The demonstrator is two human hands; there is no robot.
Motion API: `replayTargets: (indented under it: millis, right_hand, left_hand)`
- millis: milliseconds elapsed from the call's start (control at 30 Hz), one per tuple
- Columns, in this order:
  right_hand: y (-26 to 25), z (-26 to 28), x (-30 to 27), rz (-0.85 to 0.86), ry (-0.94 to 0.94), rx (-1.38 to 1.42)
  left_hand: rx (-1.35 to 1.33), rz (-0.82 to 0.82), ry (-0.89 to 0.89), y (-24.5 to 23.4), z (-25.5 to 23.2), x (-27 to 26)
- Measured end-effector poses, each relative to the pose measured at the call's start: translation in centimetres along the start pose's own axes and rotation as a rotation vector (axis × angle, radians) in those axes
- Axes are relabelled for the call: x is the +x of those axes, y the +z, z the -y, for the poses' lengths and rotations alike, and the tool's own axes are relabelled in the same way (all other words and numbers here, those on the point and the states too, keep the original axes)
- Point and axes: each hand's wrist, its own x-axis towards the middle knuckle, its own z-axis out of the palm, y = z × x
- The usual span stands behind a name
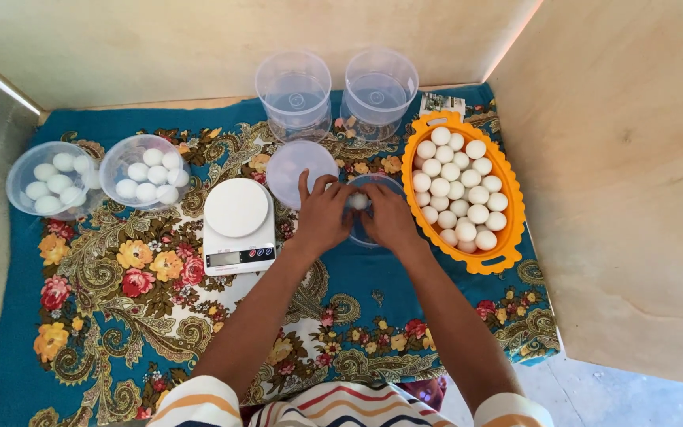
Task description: The person transfers white eggs from a yellow tray into a clear plastic container, then places the container on a digital scale. The person continues to move eggs one by one from the tray into the container.
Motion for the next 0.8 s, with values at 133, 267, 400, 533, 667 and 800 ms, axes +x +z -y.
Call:
replayTargets:
  millis: [133,267,400,533,667,800]
  right_hand:
    - [0.3,-0.1,0.0,0.004,-0.001,-0.017]
    - [-0.1,0.3,-0.1,0.027,0.015,-0.007]
    - [-0.5,0.7,0.0,0.066,0.028,0.001]
    - [-0.2,0.6,-0.2,0.077,0.052,-0.037]
    - [0.1,0.5,-0.4,0.094,0.053,-0.097]
    - [0.0,0.4,0.0,0.130,0.095,-0.101]
  left_hand:
    - [0.038,-0.017,0.027,0.3,-0.2,0.2]
    - [0.057,-0.023,0.024,1.0,-0.1,0.4]
    - [0.105,-0.021,0.037,1.2,0.0,0.5]
    - [0.119,-0.028,0.046,0.5,-0.5,0.8]
    - [0.133,0.057,0.008,0.3,-0.8,0.9]
    - [0.144,0.096,-0.020,0.8,-0.7,1.0]
